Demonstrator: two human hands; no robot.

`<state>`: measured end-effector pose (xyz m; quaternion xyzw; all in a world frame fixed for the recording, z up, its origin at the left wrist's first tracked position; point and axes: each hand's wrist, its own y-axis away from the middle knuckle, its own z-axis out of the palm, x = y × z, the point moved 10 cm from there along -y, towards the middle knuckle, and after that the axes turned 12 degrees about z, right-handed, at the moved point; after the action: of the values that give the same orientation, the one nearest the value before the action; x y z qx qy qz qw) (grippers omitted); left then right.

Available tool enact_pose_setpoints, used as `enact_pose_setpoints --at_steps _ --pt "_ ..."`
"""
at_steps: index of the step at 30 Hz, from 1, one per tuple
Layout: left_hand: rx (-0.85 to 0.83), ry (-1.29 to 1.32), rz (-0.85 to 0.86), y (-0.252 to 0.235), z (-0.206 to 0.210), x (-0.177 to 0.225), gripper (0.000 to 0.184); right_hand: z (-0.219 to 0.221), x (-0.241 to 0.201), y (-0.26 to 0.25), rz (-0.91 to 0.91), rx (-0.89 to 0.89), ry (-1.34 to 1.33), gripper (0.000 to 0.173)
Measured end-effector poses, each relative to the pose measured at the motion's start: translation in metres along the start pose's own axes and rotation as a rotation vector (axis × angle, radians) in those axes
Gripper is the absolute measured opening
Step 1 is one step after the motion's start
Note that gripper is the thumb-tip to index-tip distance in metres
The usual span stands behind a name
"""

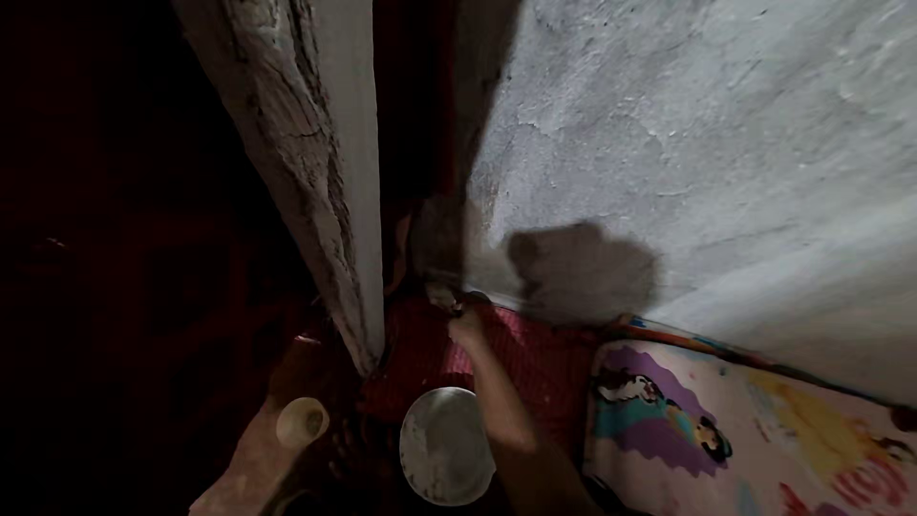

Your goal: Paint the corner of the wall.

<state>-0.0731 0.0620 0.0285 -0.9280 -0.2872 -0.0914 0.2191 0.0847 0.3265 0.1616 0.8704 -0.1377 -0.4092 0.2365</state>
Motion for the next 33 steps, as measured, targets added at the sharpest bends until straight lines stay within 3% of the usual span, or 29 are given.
enact_pose_setpoints --at_steps 5,7,9,13,16,17,18,19,21,24,26,27,30,31,32,33 --pt "0.018 -0.019 0.000 -0.002 -0.004 0.001 0.063 0.028 -0.034 -0.021 -0.173 -0.014 0.148 0.045" --pt "-0.055 0.017 -0.016 -0.002 0.001 -0.003 0.066 0.031 -0.035 -0.026 -0.178 -0.022 0.172 0.047" --pt "-0.107 -0.014 -0.017 -0.004 0.000 -0.002 0.065 0.018 -0.025 -0.032 -0.118 0.020 0.177 0.048" --pt "0.009 -0.034 0.006 0.001 0.002 -0.005 0.061 -0.035 0.021 -0.029 -0.032 0.244 -0.029 0.041" --pt "-0.531 0.141 -0.086 -0.011 -0.012 0.005 0.060 -0.035 0.033 -0.005 0.038 0.249 -0.028 0.040" --pt "-0.556 0.136 -0.088 -0.011 -0.013 0.006 0.061 -0.023 0.027 0.002 0.055 0.191 -0.013 0.041" --pt "-0.431 0.091 -0.058 -0.007 -0.011 0.005 0.060 -0.010 0.018 0.007 0.045 0.132 0.018 0.042" --pt "-0.201 0.010 -0.012 -0.002 -0.006 0.002 0.061 0.004 0.007 0.006 0.014 0.088 0.058 0.041" --pt "-0.018 -0.041 0.025 0.003 0.000 0.000 0.063 0.027 -0.012 -0.008 -0.085 0.059 0.091 0.041" --pt "-0.054 -0.044 0.020 0.001 0.003 0.000 0.063 0.033 -0.019 -0.028 -0.146 0.061 0.130 0.045" --pt "-0.067 -0.023 0.001 -0.003 -0.005 0.003 0.060 0.010 -0.009 -0.028 -0.091 0.111 0.152 0.042" --pt "-0.139 0.020 -0.021 -0.009 -0.015 0.007 0.058 -0.008 0.002 -0.026 -0.073 0.157 0.098 0.041" --pt "-0.614 0.115 -0.100 -0.013 -0.027 0.013 0.061 -0.061 0.062 -0.033 -0.036 0.314 -0.051 0.039" --pt "-0.625 0.098 -0.098 -0.012 -0.023 0.011 0.063 -0.077 0.083 -0.036 0.003 0.344 -0.052 0.040" --pt "-0.485 0.076 -0.081 -0.010 -0.015 0.006 0.063 -0.092 0.101 -0.037 0.045 0.381 -0.053 0.040" --pt "-0.233 0.015 -0.046 -0.006 -0.005 0.000 0.063 -0.104 0.111 -0.033 0.080 0.401 -0.065 0.040"
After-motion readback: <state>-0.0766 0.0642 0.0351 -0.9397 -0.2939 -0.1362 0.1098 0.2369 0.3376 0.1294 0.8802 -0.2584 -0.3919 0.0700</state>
